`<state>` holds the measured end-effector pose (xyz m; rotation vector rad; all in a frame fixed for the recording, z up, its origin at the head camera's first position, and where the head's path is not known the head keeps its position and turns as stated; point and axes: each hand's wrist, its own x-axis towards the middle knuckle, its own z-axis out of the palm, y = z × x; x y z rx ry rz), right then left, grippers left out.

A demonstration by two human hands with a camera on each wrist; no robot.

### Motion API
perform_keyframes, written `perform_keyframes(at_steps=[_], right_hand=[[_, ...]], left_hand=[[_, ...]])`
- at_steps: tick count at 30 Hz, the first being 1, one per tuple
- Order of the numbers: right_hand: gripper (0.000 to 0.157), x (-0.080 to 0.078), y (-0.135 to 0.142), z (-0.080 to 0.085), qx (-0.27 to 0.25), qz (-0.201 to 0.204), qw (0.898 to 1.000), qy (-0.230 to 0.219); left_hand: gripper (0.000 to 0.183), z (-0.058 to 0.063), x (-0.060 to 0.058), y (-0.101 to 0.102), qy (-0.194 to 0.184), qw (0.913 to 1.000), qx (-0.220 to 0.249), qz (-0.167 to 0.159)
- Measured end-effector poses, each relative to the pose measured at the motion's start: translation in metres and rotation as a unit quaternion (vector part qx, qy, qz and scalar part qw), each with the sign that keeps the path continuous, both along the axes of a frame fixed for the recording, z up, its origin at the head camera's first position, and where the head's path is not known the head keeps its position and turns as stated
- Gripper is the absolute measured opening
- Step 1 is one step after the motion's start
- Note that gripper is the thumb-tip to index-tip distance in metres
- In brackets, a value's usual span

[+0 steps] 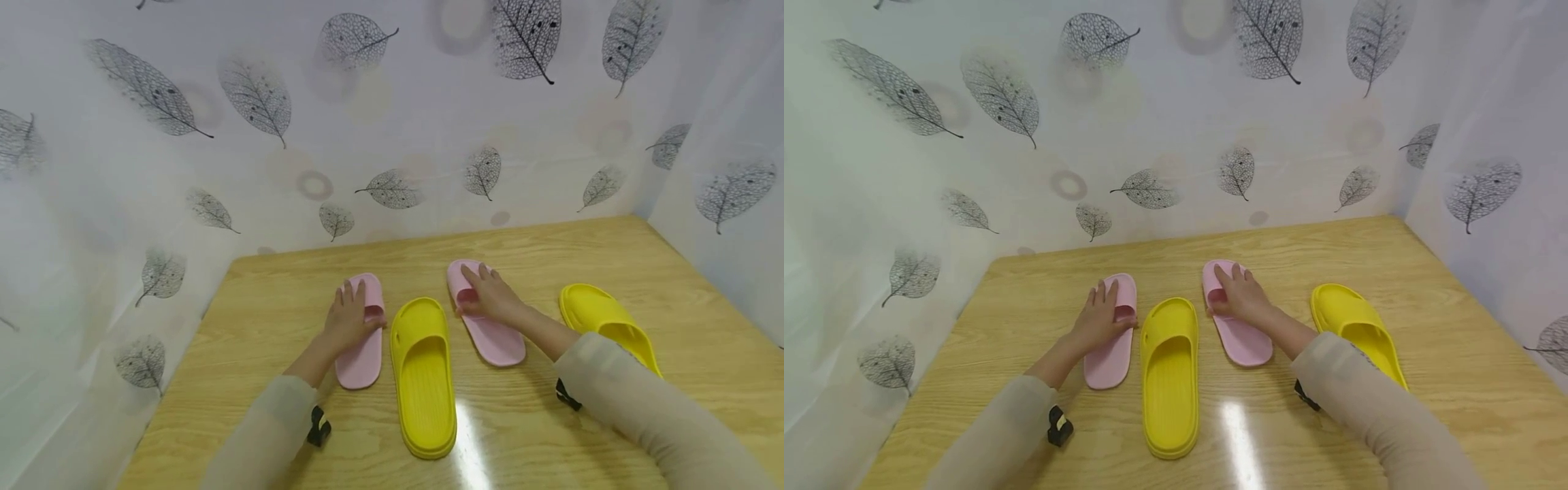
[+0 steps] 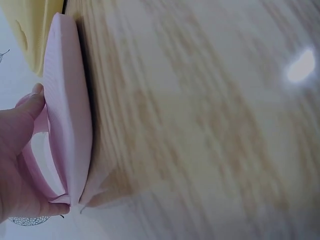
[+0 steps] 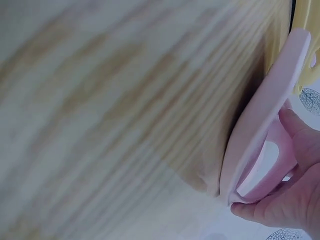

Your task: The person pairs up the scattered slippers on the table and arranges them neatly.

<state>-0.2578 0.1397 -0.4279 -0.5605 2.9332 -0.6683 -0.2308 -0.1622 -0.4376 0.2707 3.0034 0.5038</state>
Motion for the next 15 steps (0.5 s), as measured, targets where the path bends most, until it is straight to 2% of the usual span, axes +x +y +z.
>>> perform_keyframes(at_steps=[9, 15], right_hand=[[0.089, 0.002, 0.004, 0.001, 0.003, -0.023, 1.0, -0.014], [0.083, 0.006, 0.004, 0.008, 0.015, -0.023, 1.0, 0.002]], left_hand=[[0.098, -0.001, -0.002, -0.012, 0.004, 0.9995, -0.019, -0.026], [0.098, 0.004, 0.005, -0.018, 0.016, 0.9979, -0.022, -0.058]])
